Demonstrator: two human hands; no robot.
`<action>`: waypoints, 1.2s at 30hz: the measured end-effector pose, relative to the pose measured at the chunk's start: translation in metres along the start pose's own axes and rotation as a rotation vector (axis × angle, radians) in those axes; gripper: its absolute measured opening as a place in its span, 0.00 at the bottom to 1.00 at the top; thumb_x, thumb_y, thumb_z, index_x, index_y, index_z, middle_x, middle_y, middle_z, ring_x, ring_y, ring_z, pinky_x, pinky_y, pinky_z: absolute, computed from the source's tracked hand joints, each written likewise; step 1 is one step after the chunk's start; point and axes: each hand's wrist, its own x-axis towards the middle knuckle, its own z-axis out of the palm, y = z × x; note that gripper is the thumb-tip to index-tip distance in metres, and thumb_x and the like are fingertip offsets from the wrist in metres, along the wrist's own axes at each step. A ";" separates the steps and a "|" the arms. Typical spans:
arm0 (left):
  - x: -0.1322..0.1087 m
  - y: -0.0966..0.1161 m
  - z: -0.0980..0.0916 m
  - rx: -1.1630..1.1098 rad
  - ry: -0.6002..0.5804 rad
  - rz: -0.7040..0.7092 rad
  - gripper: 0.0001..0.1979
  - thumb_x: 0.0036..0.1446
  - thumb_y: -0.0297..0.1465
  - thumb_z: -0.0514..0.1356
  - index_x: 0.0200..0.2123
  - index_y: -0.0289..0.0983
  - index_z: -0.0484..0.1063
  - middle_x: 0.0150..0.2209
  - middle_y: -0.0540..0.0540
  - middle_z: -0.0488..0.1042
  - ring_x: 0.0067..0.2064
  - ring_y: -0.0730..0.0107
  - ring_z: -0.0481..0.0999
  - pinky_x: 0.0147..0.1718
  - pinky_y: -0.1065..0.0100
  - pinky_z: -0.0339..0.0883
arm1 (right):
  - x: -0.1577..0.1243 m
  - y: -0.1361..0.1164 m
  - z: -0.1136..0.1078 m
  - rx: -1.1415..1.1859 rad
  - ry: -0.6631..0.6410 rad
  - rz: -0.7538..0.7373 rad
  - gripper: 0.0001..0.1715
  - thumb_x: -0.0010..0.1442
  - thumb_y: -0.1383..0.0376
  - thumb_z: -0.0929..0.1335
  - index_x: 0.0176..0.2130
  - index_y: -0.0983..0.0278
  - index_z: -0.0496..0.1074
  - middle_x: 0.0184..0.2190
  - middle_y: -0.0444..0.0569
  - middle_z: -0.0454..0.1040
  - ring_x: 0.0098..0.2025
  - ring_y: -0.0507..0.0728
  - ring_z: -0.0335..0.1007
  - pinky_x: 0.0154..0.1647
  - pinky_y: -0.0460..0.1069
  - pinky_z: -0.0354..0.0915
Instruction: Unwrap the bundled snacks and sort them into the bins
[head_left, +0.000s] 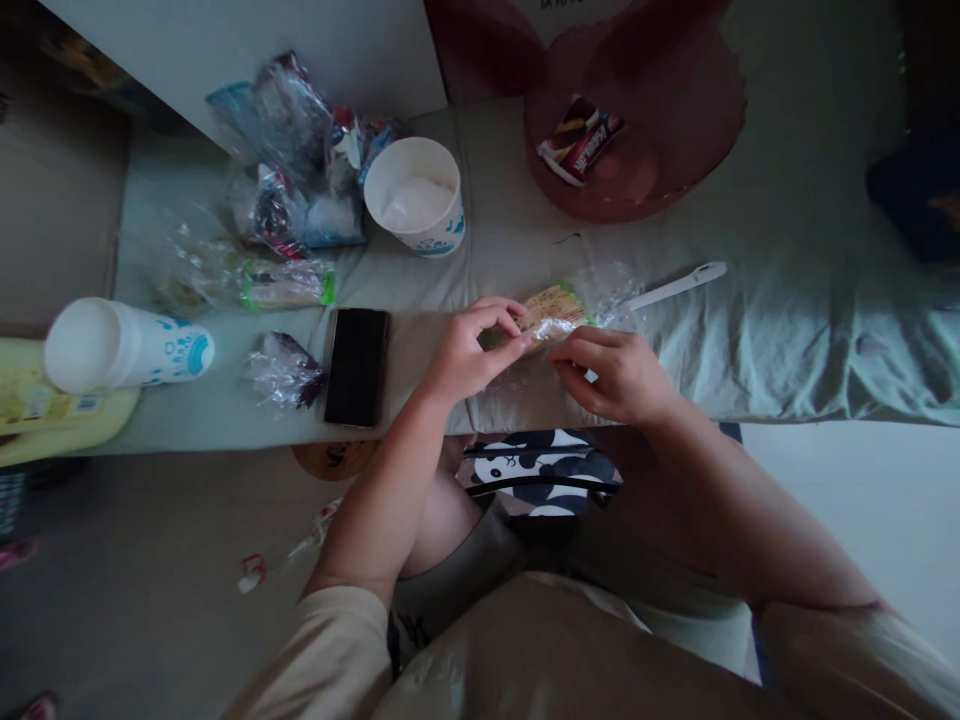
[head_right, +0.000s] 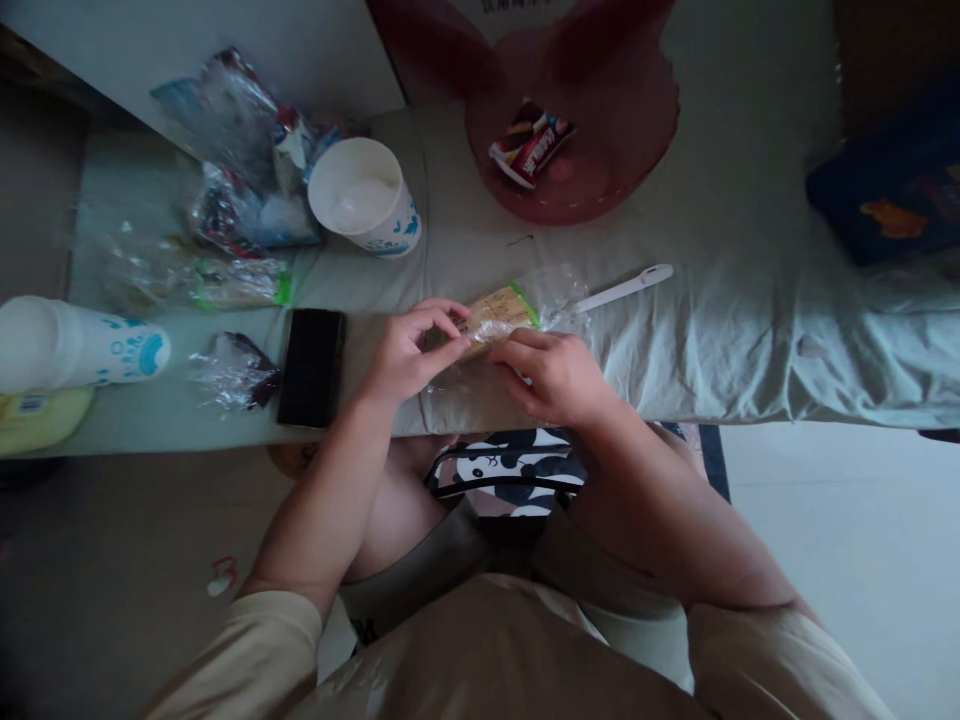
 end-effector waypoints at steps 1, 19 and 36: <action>0.001 -0.002 0.001 -0.071 0.042 -0.047 0.10 0.59 0.35 0.67 0.30 0.38 0.70 0.48 0.42 0.80 0.51 0.63 0.80 0.55 0.58 0.72 | 0.000 -0.001 0.000 0.008 -0.032 0.012 0.17 0.69 0.63 0.62 0.42 0.64 0.78 0.34 0.50 0.80 0.32 0.54 0.74 0.36 0.48 0.65; -0.002 -0.011 -0.034 0.308 0.142 -0.235 0.14 0.52 0.34 0.70 0.42 0.40 0.75 0.38 0.47 0.80 0.40 0.63 0.79 0.46 0.62 0.73 | 0.013 0.005 0.021 -0.290 -0.126 0.050 0.34 0.62 0.68 0.67 0.66 0.58 0.70 0.70 0.52 0.68 0.73 0.70 0.58 0.72 0.67 0.54; 0.007 0.001 -0.036 -0.546 -0.055 -0.606 0.28 0.53 0.60 0.64 0.35 0.42 0.65 0.45 0.41 0.83 0.41 0.54 0.85 0.19 0.70 0.62 | 0.015 0.002 0.014 -0.263 -0.112 0.160 0.38 0.58 0.69 0.69 0.67 0.59 0.69 0.69 0.56 0.69 0.68 0.73 0.61 0.63 0.67 0.60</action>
